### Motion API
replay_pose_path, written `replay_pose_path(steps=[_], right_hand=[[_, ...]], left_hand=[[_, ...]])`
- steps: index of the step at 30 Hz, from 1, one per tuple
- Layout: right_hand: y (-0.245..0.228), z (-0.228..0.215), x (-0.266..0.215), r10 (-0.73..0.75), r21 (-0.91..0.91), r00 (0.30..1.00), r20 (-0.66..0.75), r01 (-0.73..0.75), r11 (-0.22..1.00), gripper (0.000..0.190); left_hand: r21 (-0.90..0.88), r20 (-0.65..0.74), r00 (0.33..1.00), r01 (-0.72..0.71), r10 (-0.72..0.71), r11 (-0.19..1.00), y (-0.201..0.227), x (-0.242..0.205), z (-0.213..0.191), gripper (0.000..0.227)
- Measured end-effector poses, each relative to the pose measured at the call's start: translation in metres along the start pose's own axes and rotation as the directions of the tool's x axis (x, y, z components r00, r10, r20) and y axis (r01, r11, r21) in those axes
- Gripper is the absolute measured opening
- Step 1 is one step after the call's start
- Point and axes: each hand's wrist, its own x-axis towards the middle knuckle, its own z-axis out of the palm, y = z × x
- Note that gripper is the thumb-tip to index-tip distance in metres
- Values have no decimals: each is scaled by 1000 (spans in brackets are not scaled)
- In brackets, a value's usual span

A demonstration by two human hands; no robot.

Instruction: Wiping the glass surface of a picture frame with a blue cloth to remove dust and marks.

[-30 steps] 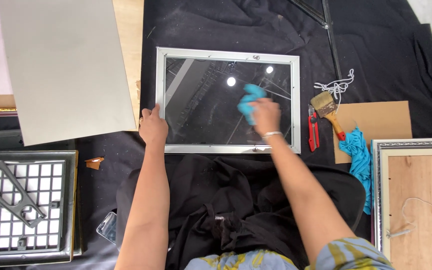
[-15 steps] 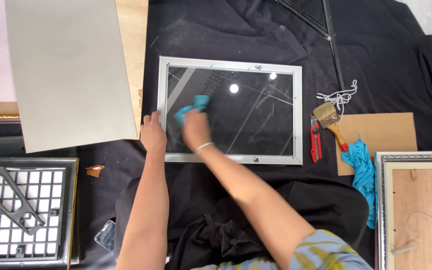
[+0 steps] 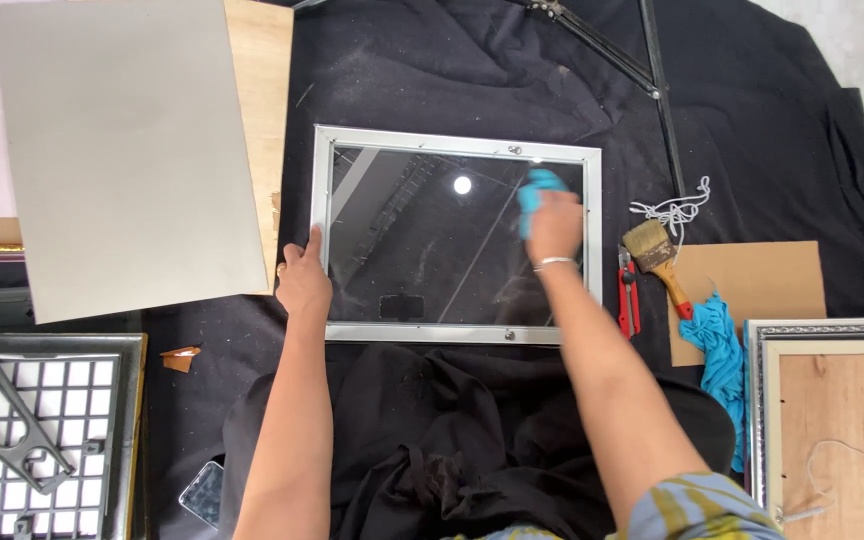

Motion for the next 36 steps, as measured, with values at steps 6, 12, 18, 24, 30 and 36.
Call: replay_pose_path(steps=[6, 12, 18, 24, 30, 36], right_hand=[[-26, 50, 3, 303, -11, 953, -1, -303, 953, 29], [-238, -43, -4, -100, 329, 990, -98, 127, 936, 26], [-321, -15, 18, -333, 602, 938, 100, 210, 770, 35], [-273, 0, 40, -428, 482, 904, -29, 387, 786, 31], [-121, -19, 33, -212, 198, 977, -11, 210, 957, 23], [53, 13, 16, 128, -63, 986, -109, -135, 989, 34]], left_hand=[[13, 70, 997, -12, 11, 1000, 3, -3, -14, 72], [70, 73, 997, -30, 24, 997, 8, -7, -17, 75], [117, 74, 997, -30, 21, 993, 12, -11, -14, 76], [130, 63, 998, -26, 18, 991, 11, -7, -9, 75], [126, 63, 998, -27, 20, 992, 11, -6, -11, 73], [103, 51, 998, -39, 34, 994, 8, -6, -8, 71]])
